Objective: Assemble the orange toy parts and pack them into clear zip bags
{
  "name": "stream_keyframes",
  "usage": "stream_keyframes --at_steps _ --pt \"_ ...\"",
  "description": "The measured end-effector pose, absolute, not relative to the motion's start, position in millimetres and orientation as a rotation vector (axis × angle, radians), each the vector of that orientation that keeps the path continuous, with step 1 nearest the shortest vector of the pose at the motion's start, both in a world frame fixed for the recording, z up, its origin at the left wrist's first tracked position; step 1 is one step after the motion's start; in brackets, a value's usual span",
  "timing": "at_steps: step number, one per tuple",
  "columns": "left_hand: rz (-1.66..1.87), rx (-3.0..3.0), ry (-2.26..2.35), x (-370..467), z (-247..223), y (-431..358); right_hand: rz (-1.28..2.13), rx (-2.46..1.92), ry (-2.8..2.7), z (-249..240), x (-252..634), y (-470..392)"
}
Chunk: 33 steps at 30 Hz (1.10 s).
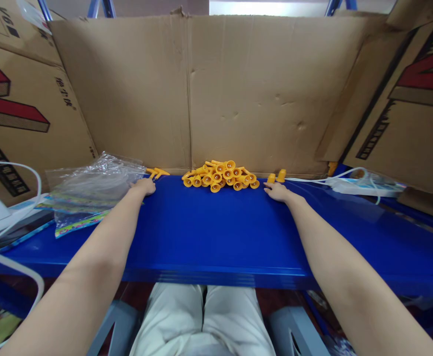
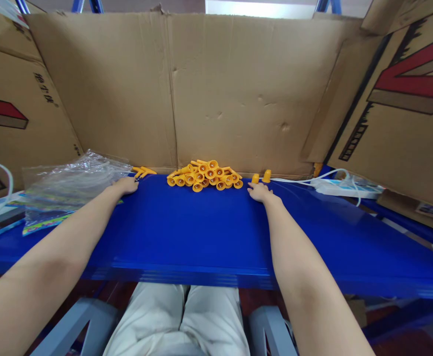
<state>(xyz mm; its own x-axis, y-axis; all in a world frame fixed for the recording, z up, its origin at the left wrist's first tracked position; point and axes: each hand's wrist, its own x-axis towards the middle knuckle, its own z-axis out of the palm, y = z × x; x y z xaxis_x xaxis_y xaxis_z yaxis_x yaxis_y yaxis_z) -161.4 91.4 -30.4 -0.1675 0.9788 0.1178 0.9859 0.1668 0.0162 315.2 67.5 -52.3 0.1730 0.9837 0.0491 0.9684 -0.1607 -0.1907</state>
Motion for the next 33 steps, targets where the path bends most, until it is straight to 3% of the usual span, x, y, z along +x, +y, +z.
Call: stream_keyframes --at_steps 26,33 --pt "0.031 -2.359 -1.741 -88 -5 78 0.085 -2.219 -1.925 -57 321 73" --pt "-0.153 -2.564 -1.582 -58 -10 71 0.076 -2.213 -1.93 -59 324 77"
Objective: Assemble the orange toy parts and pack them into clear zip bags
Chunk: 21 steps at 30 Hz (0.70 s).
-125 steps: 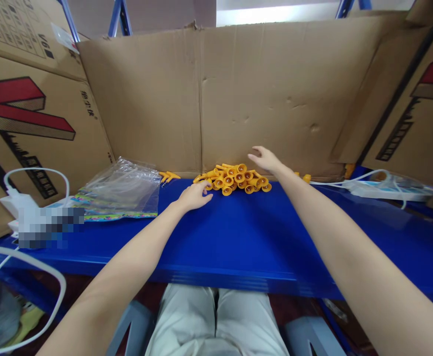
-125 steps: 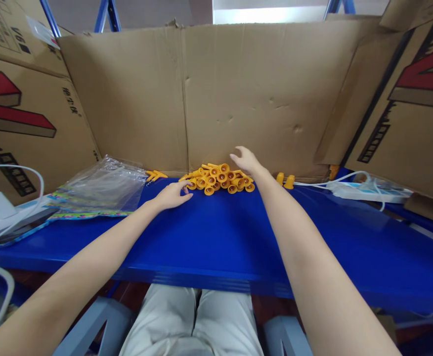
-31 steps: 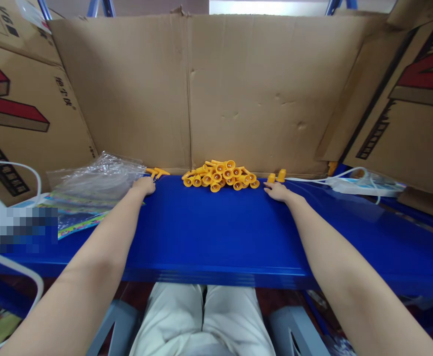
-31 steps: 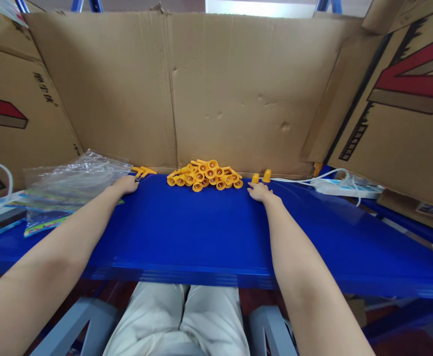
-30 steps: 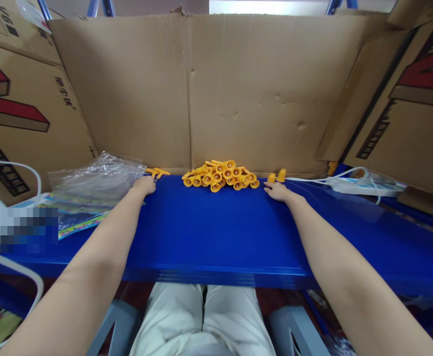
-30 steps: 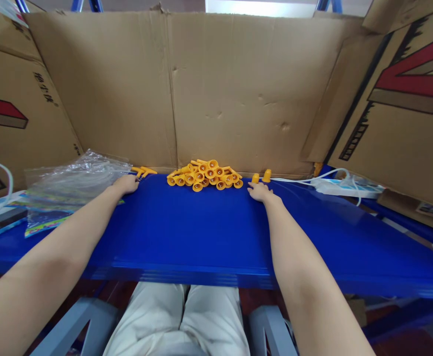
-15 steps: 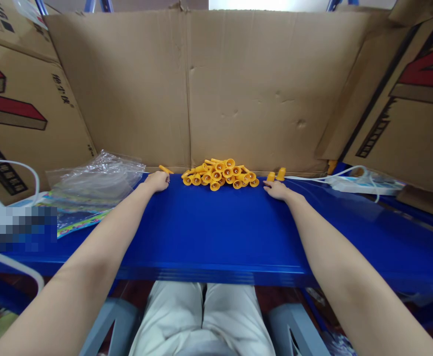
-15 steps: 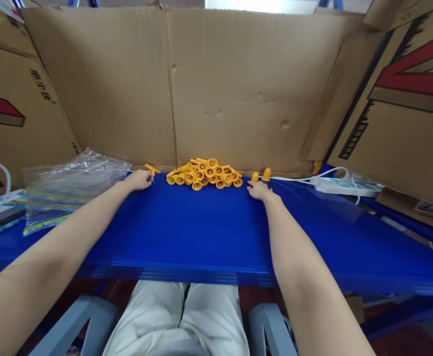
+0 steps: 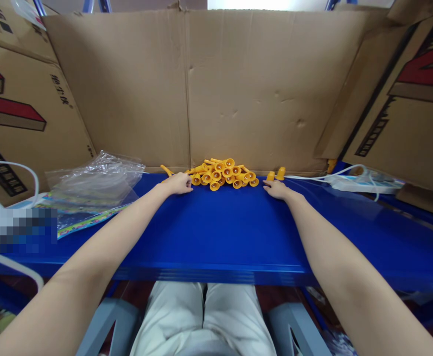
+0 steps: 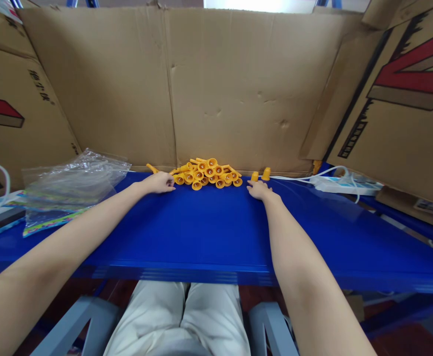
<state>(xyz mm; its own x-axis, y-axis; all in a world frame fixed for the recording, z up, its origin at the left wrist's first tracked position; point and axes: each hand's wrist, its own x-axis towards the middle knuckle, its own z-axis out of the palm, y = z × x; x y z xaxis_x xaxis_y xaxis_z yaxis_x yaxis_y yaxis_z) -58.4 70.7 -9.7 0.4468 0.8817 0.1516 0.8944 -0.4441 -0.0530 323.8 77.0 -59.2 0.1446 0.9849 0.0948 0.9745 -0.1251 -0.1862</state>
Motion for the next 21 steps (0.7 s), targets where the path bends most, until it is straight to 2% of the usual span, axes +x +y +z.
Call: stream_keyframes --at_steps 4,11,21 --pt "-0.216 -2.575 -1.517 -57 -8 69 0.104 -2.175 -1.931 -60 326 80" --pt "0.006 -2.285 -1.836 -87 -15 78 0.118 -2.162 -1.931 -59 326 79" --pt "0.065 -2.35 -1.99 -123 -16 89 0.082 -2.187 -1.928 -58 321 74"
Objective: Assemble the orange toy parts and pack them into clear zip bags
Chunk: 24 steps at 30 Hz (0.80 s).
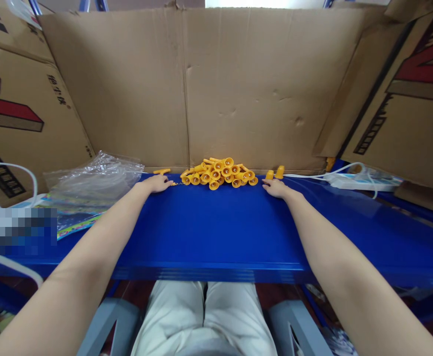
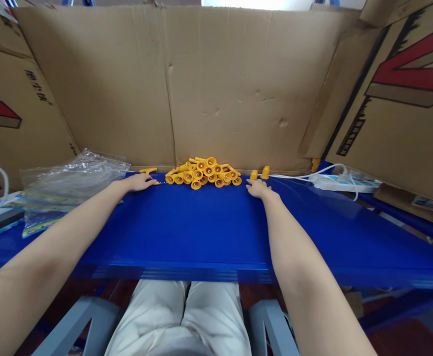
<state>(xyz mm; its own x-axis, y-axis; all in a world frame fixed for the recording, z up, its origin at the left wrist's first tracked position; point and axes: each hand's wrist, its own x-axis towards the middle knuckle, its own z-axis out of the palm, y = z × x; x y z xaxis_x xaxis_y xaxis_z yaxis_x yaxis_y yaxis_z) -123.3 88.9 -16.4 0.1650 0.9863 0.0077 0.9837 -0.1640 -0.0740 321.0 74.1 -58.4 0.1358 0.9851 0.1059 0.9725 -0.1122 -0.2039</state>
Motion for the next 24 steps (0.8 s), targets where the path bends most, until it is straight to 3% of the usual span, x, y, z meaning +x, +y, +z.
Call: stream_keyframes --at_steps 14,24 --pt "0.268 -2.305 -2.024 -117 9 76 0.108 -2.199 -1.847 -58 318 67" --pt "-0.37 -2.301 -2.06 -101 33 61 0.043 -2.06 -1.691 -45 311 56"
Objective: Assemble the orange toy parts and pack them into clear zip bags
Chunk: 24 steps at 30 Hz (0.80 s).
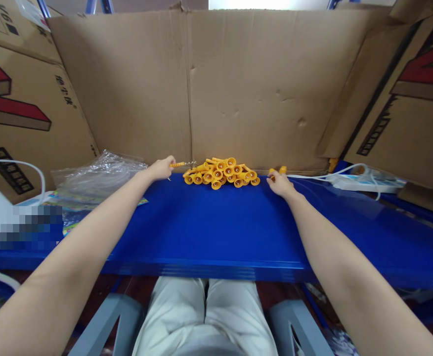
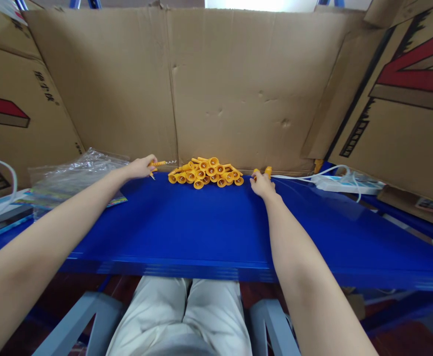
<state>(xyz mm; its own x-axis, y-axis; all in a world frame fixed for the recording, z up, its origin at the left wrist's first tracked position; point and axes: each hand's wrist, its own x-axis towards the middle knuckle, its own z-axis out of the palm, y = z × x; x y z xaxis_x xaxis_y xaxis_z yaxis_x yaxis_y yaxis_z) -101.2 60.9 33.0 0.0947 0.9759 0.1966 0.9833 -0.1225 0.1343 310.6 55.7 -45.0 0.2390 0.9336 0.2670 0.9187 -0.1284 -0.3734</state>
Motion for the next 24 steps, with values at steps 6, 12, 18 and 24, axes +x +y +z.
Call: stream_keyframes --at_steps 6,12,18,24 --pt "-1.072 -2.48 -2.131 -63 40 38 -0.055 -1.816 -1.528 -26 295 46" --pt "-1.345 -2.512 -1.999 -32 31 20 0.007 -1.61 -1.417 -1 269 40" --pt "-1.119 -2.34 -1.734 -52 -2 30 0.305 -1.12 -1.533 9 239 47" --pt "-0.942 -2.37 -1.77 -68 -20 42 0.697 -0.897 -1.799 11 210 29"
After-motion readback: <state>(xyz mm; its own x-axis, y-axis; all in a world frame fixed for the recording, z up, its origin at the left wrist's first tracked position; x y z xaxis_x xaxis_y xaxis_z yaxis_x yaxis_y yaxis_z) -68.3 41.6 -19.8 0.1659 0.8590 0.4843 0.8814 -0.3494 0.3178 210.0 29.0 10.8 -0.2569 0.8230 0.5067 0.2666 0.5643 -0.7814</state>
